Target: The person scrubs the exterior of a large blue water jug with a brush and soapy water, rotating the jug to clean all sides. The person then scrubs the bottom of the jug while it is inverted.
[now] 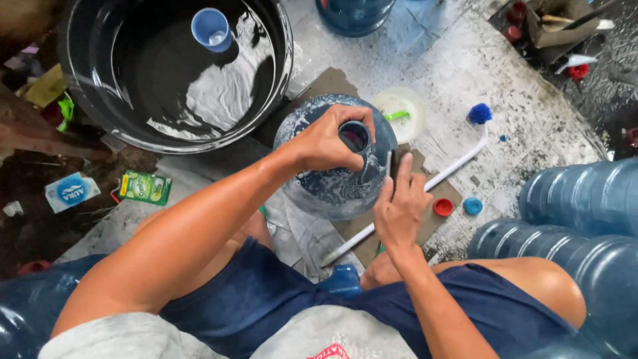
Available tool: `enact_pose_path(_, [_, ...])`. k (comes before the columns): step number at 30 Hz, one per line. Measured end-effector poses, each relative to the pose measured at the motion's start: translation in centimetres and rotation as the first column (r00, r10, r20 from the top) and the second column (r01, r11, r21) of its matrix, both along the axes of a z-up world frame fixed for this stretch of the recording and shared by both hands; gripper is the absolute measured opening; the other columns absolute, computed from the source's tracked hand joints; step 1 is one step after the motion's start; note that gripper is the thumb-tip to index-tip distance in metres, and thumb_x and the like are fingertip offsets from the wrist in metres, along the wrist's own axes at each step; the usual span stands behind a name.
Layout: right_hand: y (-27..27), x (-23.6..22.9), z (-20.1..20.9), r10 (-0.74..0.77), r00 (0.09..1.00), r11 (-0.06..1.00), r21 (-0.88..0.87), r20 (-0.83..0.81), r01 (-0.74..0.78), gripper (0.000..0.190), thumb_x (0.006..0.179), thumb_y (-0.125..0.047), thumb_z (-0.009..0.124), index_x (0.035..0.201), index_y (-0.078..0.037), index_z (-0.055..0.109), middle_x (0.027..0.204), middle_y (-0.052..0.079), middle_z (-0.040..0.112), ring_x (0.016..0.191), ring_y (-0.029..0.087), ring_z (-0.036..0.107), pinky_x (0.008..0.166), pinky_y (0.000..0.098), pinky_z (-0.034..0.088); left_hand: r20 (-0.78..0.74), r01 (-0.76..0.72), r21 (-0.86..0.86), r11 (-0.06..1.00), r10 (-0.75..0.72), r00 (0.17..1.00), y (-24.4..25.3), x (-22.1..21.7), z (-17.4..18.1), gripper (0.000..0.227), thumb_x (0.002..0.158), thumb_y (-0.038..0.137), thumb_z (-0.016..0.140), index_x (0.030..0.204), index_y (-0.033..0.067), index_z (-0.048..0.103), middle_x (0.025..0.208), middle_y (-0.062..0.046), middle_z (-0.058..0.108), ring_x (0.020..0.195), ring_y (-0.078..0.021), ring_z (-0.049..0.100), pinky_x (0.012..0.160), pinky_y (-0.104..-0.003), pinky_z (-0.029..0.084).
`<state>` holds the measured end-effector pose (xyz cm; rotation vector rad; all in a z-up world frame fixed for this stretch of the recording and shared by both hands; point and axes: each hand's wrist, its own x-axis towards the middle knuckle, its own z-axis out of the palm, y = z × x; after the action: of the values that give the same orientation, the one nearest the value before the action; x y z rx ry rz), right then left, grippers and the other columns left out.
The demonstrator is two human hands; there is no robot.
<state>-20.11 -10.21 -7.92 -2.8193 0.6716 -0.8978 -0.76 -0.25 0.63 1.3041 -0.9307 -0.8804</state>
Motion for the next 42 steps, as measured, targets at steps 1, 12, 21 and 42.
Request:
enact_pose_path(1, [1.4,0.8,1.2,0.002,1.000,1.000,-0.003,0.007,-0.002,0.047,0.096,-0.018,0.047,0.138,0.000,0.044,0.090,0.016,0.049,0.072,0.037,0.051,0.063,0.0416,0.036,0.007,-0.002,-0.003,1.000,0.002,1.000,0.0,0.2,0.4,0.028,0.049,0.002,0.063,0.076,0.0109,0.061,0.064,-0.003,0.053,0.067,-0.0150,0.055,0.064,-0.031,0.046])
enact_pose_path(12, [1.0,1.4,1.0,0.002,1.000,1.000,-0.009,-0.009,-0.002,0.046,0.095,-0.019,0.045,0.136,0.002,0.046,0.087,0.015,0.049,0.064,0.035,0.051,0.058,0.0422,0.037,-0.018,0.005,-0.004,1.000,-0.005,1.000,0.0,0.2,0.4,0.026,0.050,0.003,0.062,0.074,0.0118,0.058,0.063,-0.002,0.050,0.063,-0.0159,0.051,0.057,-0.031,0.041])
enact_pose_path(21, [1.9,-1.0,0.3,-0.031,0.998,0.998,-0.065,-0.056,0.028,0.047,0.095,-0.020,0.046,0.135,0.003,0.047,0.089,0.017,0.050,0.069,0.037,0.051,0.059,0.0434,0.035,-0.015,-0.013,0.035,0.999,0.013,1.000,0.4,-0.4,0.3,0.024,0.051,0.004,0.062,0.073,0.0128,0.057,0.061,-0.003,0.050,0.059,-0.0164,0.048,0.055,-0.031,0.039])
enact_pose_path(42, [9.6,3.9,3.7,-0.067,0.993,0.991,0.119,0.092,0.056,0.058,0.097,-0.030,0.039,0.139,0.010,0.033,0.096,0.023,0.055,0.064,0.040,0.049,0.062,0.0446,0.037,0.029,-0.063,0.075,0.995,0.061,0.998,1.1,0.1,-0.2,0.035,0.092,0.042,0.054,0.106,0.0100,0.060,0.092,-0.014,0.064,0.092,-0.0225,0.059,0.083,-0.044,0.048])
